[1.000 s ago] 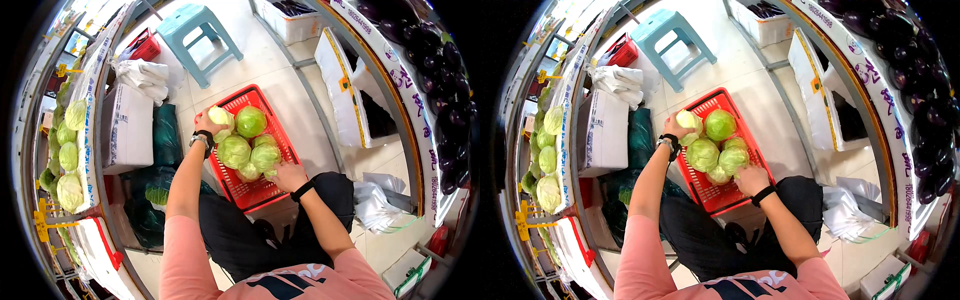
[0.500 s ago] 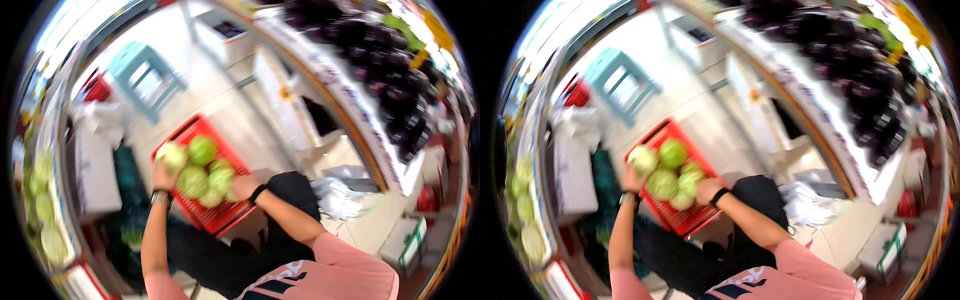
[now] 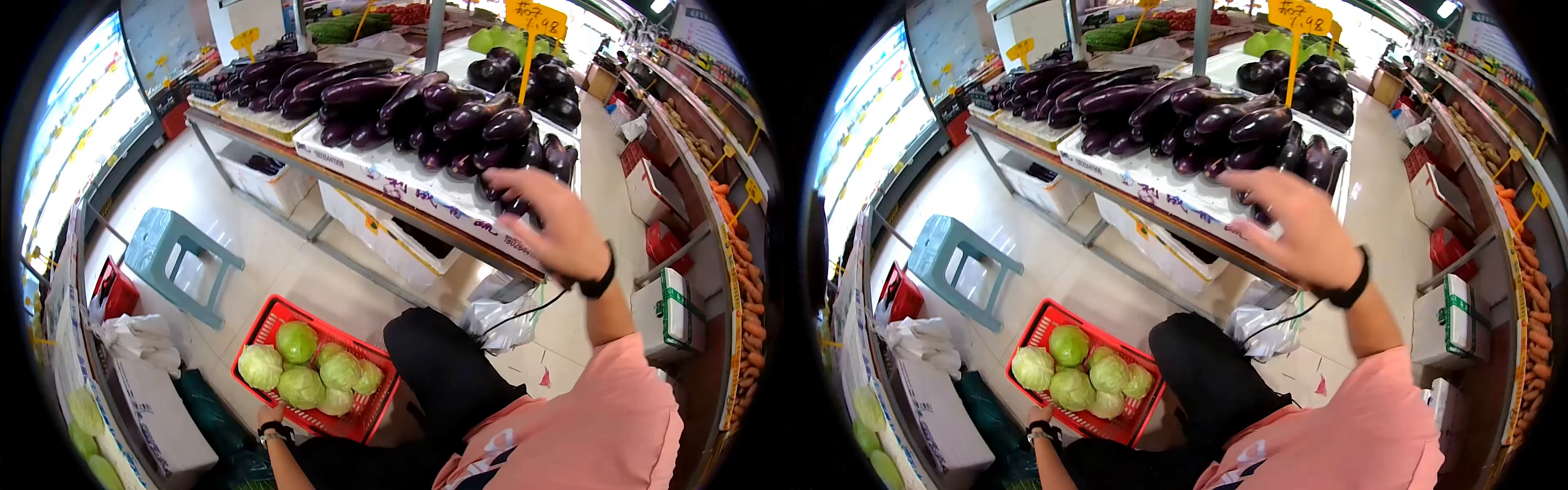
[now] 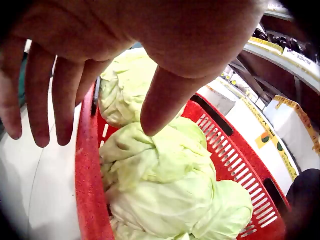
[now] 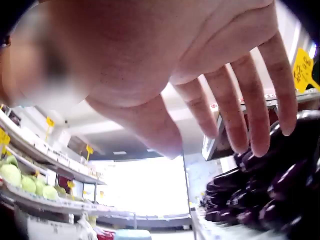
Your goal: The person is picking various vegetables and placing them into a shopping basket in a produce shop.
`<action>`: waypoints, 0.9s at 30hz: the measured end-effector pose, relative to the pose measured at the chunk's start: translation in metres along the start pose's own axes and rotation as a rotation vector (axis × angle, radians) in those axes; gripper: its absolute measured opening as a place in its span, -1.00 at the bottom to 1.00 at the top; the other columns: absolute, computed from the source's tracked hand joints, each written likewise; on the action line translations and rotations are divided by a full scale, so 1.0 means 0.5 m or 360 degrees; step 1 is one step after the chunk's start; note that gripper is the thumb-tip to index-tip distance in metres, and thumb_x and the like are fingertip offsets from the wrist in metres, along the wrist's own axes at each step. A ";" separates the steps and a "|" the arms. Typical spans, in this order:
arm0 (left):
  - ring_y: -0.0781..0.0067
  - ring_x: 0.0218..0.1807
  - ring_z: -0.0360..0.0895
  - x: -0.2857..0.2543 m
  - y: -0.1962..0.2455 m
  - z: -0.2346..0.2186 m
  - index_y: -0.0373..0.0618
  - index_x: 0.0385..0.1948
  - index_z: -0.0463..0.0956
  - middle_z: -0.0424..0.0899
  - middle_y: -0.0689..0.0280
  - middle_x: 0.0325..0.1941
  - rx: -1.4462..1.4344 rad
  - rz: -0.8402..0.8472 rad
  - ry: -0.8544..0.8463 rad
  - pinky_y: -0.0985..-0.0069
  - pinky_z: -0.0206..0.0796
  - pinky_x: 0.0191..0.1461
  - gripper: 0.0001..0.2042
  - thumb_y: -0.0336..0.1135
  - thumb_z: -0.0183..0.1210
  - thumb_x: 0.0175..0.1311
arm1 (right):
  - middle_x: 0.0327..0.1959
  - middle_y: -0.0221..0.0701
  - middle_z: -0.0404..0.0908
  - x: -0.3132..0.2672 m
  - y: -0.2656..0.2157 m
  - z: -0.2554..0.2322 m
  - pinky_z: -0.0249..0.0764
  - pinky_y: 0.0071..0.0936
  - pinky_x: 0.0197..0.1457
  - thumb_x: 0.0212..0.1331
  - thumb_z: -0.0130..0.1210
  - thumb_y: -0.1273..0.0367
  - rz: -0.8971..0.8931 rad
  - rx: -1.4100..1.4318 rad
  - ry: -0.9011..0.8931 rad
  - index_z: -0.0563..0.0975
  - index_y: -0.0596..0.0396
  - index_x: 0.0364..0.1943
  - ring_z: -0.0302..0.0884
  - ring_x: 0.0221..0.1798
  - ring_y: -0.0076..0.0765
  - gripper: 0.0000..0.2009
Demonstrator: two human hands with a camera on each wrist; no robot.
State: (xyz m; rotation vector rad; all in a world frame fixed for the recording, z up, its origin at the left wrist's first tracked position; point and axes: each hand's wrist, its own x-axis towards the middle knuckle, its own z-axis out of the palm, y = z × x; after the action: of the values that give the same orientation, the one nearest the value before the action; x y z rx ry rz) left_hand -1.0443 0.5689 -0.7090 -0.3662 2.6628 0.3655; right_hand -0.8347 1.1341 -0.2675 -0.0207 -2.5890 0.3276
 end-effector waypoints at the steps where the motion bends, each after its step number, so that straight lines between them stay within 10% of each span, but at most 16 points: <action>1: -0.24 -0.01 0.66 0.013 -0.010 0.023 -0.41 -0.17 0.63 0.71 -0.23 -0.14 -0.0051 0.0071 0.0095 0.06 0.49 0.07 -0.38 0.10 0.45 0.01 | 0.02 -0.18 0.63 0.003 0.029 -0.034 0.55 -0.28 0.10 0.20 0.28 0.37 0.0070 -0.0102 0.0016 0.49 0.06 0.25 0.63 0.00 -0.07 -0.51; 7: -0.23 -0.07 0.67 0.011 0.027 0.008 -0.42 -0.25 0.64 0.71 -0.24 -0.19 0.0080 0.0035 -0.0074 0.06 0.50 0.02 -0.45 0.03 0.43 0.05 | 0.11 -0.32 0.59 0.059 0.258 -0.133 0.57 -0.45 0.07 0.24 0.27 0.38 0.0455 0.0038 -0.0224 0.40 0.01 0.36 0.57 0.07 -0.37 -0.43; 11: -0.21 -0.12 0.69 0.025 0.013 0.004 -0.40 -0.31 0.66 0.72 -0.22 -0.20 -0.0088 0.0141 -0.0105 0.05 0.52 -0.04 -0.45 0.08 0.40 0.06 | 0.29 -0.23 0.45 0.117 0.310 -0.093 0.34 -0.21 0.44 0.12 0.36 0.27 -0.0029 -0.0513 -0.0262 0.40 -0.03 0.35 0.36 0.35 -0.01 -0.34; 17: -0.19 0.14 0.62 -0.048 0.007 -0.007 -0.30 0.28 0.39 0.66 -0.21 0.08 0.0027 0.0106 -0.0052 0.05 0.47 0.22 -0.24 0.12 0.30 0.17 | 0.23 -0.20 0.48 0.179 0.303 -0.073 0.29 -0.21 0.46 -0.07 0.46 0.40 0.0058 -0.0302 -0.0426 0.47 0.02 0.22 0.36 0.36 0.01 -0.34; 27: -0.08 0.00 0.67 -0.401 0.100 -0.167 -0.14 0.09 0.58 0.74 0.03 -0.03 -0.0334 0.0183 -0.0143 0.09 0.49 0.07 -0.48 0.06 0.24 0.25 | 0.33 -0.17 0.40 0.235 0.273 -0.093 0.29 -0.18 0.46 -0.16 0.32 0.60 0.0166 -0.0424 -0.0603 0.47 -0.01 0.23 0.32 0.38 0.12 -0.31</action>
State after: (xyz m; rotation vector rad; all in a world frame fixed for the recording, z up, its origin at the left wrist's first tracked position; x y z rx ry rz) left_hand -0.9157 0.6290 -0.5377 -0.2529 2.5703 0.6841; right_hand -0.9189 1.2865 -0.2022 -0.2075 -2.9970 0.0197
